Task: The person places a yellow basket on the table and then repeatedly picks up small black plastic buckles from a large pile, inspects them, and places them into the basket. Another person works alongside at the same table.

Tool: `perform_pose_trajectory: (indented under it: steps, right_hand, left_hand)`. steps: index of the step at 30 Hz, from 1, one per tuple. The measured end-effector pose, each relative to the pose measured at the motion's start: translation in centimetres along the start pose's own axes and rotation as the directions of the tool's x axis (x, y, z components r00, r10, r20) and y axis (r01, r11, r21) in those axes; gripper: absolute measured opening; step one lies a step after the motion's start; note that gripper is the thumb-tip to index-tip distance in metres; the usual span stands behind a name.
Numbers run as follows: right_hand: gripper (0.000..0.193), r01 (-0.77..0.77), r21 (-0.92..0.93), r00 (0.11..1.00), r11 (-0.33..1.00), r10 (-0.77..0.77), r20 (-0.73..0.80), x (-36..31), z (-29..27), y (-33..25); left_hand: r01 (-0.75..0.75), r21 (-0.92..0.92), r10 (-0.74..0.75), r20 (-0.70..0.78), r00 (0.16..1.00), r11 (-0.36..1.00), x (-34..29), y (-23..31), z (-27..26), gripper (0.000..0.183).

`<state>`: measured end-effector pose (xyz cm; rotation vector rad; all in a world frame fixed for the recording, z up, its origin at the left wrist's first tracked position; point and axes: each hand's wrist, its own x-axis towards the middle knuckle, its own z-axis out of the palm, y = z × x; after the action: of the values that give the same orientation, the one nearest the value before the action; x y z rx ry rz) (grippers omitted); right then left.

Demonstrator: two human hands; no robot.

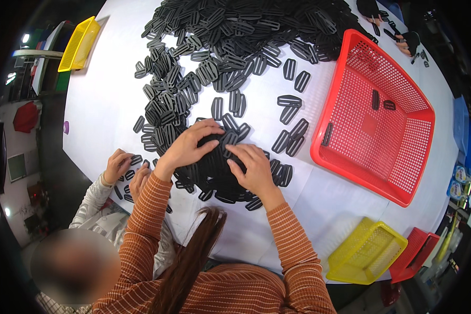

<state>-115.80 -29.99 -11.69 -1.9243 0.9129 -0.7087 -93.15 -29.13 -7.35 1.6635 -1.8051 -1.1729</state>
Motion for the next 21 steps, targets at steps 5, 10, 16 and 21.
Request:
perform_pose_trajectory:
  steps: [5, 10, 16, 21]
  right_hand:
    - [0.023, 0.041, -0.081, 0.988, 0.996, -0.028, 0.155, -2.4, -1.3, -0.8]
    - [0.023, 0.033, -0.307, 0.923, 0.951, -0.147, -0.355, 3.0, -3.3, 0.4]
    - [0.058, -0.652, -0.378, 0.682, 0.657, 0.291, -0.671, 12.4, -5.1, 10.2]
    - [0.064, -0.513, -0.48, 0.825, 0.712, 0.253, -0.505, 17.9, -3.3, 10.4]
  left_hand:
    - [-0.007, 0.037, 0.002, 0.141, 0.99, 0.999, -2.1, 0.7, 0.7, 0.027]
    - [-0.012, 0.008, 0.014, -0.279, 0.96, 1.0, 0.8, -0.8, -1.9, 0.022]
    - [0.327, 0.12, -0.151, -0.706, 0.692, 0.937, 11.1, -8.1, -4.6, 0.032]
    - [0.421, 0.117, -0.223, -0.706, 0.672, 0.9, 15.8, -8.4, -5.1, 0.042]
